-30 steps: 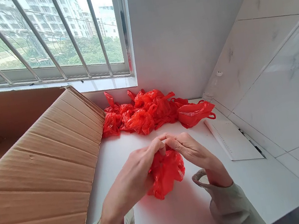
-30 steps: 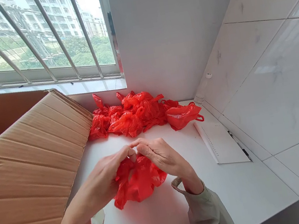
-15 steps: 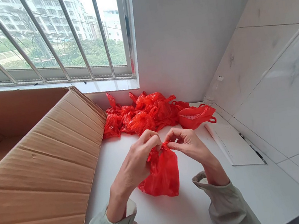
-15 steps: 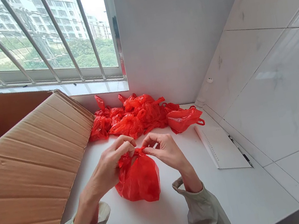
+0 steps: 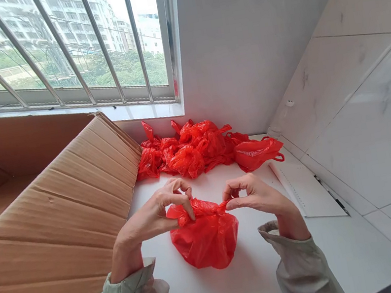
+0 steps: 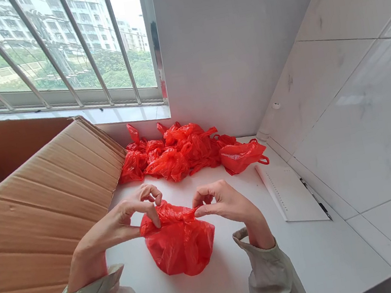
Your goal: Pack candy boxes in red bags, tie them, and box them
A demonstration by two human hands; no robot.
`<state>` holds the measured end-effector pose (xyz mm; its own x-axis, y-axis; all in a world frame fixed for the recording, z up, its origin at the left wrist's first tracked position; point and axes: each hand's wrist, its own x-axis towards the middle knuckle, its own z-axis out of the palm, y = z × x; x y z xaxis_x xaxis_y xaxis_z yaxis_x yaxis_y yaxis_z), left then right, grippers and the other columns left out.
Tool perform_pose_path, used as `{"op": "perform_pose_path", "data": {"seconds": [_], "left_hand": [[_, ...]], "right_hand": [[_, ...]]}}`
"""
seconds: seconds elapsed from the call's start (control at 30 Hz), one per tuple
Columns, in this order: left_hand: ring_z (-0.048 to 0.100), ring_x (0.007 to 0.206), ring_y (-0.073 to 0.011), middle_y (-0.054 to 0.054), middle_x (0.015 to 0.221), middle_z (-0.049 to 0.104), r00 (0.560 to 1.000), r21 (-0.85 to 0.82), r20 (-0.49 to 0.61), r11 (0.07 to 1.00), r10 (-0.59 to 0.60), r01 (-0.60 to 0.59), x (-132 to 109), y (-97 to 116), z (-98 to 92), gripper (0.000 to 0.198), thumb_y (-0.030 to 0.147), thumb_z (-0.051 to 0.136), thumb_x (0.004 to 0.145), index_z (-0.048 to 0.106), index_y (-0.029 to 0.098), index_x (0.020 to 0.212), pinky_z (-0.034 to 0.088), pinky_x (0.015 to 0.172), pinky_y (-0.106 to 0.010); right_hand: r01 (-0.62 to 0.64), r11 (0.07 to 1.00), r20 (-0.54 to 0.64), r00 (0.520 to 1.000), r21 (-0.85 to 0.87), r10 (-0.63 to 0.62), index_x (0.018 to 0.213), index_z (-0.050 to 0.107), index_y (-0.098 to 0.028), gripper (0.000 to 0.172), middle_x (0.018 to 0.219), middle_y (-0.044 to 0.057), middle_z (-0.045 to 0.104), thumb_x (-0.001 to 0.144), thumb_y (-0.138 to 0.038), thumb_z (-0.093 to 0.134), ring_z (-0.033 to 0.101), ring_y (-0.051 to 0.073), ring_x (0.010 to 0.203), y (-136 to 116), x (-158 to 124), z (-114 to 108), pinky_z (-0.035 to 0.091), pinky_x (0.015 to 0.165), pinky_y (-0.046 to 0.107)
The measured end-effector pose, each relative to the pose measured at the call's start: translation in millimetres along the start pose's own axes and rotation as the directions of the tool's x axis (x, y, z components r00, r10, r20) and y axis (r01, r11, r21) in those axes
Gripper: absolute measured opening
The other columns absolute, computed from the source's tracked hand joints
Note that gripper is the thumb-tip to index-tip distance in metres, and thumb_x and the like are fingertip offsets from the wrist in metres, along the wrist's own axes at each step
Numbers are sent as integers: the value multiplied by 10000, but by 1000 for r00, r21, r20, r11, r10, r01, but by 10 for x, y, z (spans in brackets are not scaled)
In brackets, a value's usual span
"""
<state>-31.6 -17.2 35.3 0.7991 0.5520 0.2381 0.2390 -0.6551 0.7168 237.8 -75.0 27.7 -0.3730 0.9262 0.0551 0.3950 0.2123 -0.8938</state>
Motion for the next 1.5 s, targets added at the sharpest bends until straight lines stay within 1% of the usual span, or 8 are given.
{"op": "perform_pose_path", "data": {"seconds": [0.33,0.67,0.97,1.1,1.2,1.27,1.37,1.5], "left_hand": [[549,922,-186,-31,891,598,976,-86,195,989,-98,117,-283,-450,-183,110,248,719,776,690,197,683,445,882,-271],[532,665,-137,31,633,600,804,-1,360,861,-474,508,-207,-583,-28,48,172,615,633,634,152,673,382,626,-215],[525,664,-118,46,634,590,848,106,229,879,-477,466,-224,-351,-54,36,188,624,671,654,177,688,354,656,-213],[443,583,-113,57,551,500,782,177,223,814,-581,554,-170,-440,87,86,92,607,578,608,166,622,319,556,-218],[501,622,-133,28,613,570,762,255,191,781,-619,571,-161,-369,208,152,35,596,579,633,153,668,367,588,-229],[573,766,-163,-27,798,654,810,326,58,778,-583,537,-171,-203,284,243,5,535,664,675,153,797,417,690,-239],[588,856,-178,-77,1004,639,830,427,-229,714,-508,555,-168,156,378,431,-46,391,757,651,161,1032,427,733,-268],[599,782,-162,-43,952,649,893,436,-303,785,-332,440,-137,568,413,266,37,423,878,622,179,983,410,642,-258]], "right_hand": [[-179,984,203,964,14,173,761,605,-183,100,731,-26,572,790,-269,648,494,123,689,429,100,-154,369,625,249],[-261,953,184,940,-153,287,730,588,-186,85,697,-30,544,765,-254,625,449,125,674,636,143,-220,309,600,259],[-195,968,-31,981,-160,193,772,594,-196,137,750,-8,584,824,-321,576,479,137,691,348,-45,-231,349,611,256],[-224,935,58,967,-276,249,741,601,-194,124,729,-3,605,798,-297,560,501,147,679,459,-9,-203,359,600,261],[-269,879,-47,961,-394,273,929,677,-235,191,963,30,682,792,-324,577,589,209,901,345,-65,-187,443,715,284],[-287,851,-142,958,-441,250,1181,635,-301,398,1216,37,640,791,-368,593,579,243,1076,219,-92,-138,480,811,309],[-152,860,-5,985,-488,171,1377,517,-339,628,1423,39,525,760,-387,624,533,276,1235,163,-20,60,482,948,344],[20,815,237,961,-579,145,1366,554,-323,667,1392,60,579,704,-266,608,551,294,1249,380,175,427,464,1013,366]]}}
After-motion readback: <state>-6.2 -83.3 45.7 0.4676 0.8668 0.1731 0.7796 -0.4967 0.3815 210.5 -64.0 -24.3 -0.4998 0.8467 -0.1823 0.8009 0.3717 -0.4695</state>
